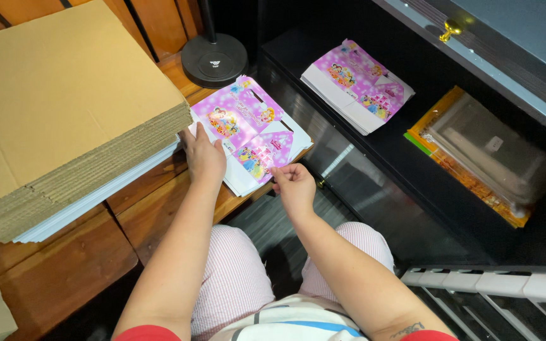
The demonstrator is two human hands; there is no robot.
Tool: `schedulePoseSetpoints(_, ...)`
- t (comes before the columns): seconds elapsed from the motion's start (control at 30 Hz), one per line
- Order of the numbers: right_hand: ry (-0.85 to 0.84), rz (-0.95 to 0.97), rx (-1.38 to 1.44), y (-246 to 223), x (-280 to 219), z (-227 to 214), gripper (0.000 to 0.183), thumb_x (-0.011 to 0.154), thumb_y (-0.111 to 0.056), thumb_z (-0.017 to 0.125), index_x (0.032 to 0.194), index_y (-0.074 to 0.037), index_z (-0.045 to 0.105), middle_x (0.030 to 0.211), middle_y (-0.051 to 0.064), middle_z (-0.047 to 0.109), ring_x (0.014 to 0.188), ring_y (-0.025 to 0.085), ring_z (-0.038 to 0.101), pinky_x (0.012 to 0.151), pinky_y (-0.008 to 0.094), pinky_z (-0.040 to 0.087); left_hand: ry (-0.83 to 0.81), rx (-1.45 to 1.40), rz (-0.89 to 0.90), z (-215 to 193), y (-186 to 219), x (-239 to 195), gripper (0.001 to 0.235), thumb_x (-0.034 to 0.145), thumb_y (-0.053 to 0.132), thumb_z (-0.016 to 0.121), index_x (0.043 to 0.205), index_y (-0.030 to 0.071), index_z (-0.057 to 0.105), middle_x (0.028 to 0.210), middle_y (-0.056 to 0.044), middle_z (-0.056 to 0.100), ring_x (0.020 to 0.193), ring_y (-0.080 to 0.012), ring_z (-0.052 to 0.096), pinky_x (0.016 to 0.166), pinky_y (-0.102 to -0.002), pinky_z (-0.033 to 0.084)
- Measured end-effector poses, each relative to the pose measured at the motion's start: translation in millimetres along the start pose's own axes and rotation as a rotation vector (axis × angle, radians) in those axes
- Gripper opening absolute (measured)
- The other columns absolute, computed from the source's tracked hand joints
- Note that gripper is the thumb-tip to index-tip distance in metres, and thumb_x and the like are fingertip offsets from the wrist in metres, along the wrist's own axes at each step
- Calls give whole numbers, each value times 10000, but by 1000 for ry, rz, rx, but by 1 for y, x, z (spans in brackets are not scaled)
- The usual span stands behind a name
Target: The person sits on the floor and repeatedly picks up stacks of pink papers from a wooden stool, places them on a black shelf, and then returns them to the stool. The person handles the papers by hand without using any tools.
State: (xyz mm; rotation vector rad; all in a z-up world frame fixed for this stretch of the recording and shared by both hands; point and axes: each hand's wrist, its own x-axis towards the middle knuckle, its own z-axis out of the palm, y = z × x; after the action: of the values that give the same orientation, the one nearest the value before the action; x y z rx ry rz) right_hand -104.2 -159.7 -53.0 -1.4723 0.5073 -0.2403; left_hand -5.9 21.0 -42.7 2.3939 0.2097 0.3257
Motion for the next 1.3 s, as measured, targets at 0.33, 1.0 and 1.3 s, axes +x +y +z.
schedulePoseSetpoints(0.33, 31, -3, 67, 4, 5, 1, 203, 927, -149, 797, 957, -12, 650, 736, 112, 706, 595, 142, 717, 577, 265, 646, -61, -54, -29, -7, 12, -5, 696, 944, 167, 744, 1551, -26, 462, 1634, -328, 239, 1545, -463, 242, 1262, -503, 311)
schedulePoseSetpoints(1.0, -45, 20, 119, 14, 13, 0, 199, 963, -153, 752, 960, -48, 582, 735, 103, 688, 597, 149, 718, 562, 261, 644, -61, 35, 47, 13, -2, -1, 619, 899, 219, 781, 1434, -33, 597, 1587, -277, 406, 1533, -435, 282, 1279, -500, 256)
schedulePoseSetpoints(1.3, 61, -152, 9, 34, 36, -14, 152, 946, -134, 775, 934, -62, 641, 718, 60, 684, 589, 112, 682, 556, 225, 612, -62, 125, 86, 22, -6, 8, 593, 856, 243, 795, 1373, -5, 646, 1556, -264, 447, 1526, -453, 297, 1260, -581, 217)
